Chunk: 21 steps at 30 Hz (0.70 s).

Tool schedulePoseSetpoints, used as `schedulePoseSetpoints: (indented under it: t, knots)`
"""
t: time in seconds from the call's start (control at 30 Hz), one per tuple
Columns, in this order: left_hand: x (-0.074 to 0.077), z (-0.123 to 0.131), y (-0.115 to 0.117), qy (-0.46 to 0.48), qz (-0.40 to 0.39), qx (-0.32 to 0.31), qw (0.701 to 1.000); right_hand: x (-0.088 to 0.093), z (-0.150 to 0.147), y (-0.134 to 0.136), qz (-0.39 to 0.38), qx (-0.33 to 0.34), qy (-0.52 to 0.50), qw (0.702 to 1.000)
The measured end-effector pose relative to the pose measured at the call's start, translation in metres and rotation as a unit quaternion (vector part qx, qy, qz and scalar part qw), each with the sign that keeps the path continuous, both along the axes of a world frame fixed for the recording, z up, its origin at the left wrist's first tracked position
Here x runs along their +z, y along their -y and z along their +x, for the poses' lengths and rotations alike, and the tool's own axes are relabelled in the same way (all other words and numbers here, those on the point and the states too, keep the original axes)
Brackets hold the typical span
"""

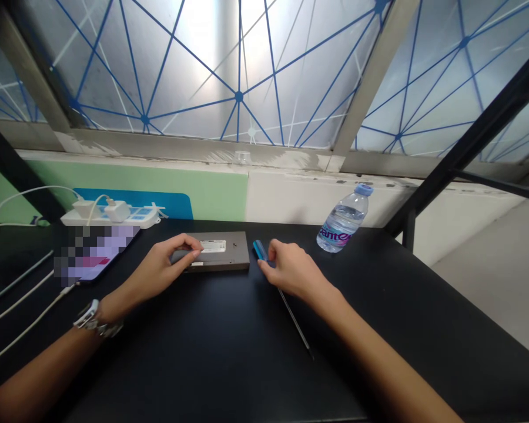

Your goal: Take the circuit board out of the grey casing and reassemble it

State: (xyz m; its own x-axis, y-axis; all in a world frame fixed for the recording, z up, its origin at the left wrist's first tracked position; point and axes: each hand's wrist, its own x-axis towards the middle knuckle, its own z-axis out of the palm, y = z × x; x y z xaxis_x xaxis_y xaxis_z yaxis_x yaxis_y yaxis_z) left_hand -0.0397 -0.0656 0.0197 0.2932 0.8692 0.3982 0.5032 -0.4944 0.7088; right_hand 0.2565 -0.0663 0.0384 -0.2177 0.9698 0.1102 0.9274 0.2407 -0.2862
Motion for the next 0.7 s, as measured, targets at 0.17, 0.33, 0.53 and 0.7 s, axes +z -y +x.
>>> schedulePoseSetpoints:
  t: [0.17, 0.33, 0.53, 0.7]
  knots:
    - [-0.003, 0.018, 0.007, 0.158, -0.108, -0.025, 0.981, -0.009, 0.019, -0.006, -0.23, -0.033, -0.076, 0.97]
    - [-0.007, 0.028, 0.008, 0.308, -0.216, -0.053, 0.925, -0.005, 0.013, -0.005, -0.253, -0.02, -0.274, 0.928]
    - [-0.008, 0.031, 0.01, 0.381, -0.283, -0.051, 0.879, 0.006, -0.002, 0.002, -0.157, 0.04, -0.61, 0.776]
    - [-0.012, 0.032, 0.009, 0.428, -0.328, -0.045, 0.841, -0.001, -0.01, 0.007, -0.086, 0.07, -0.681, 0.723]
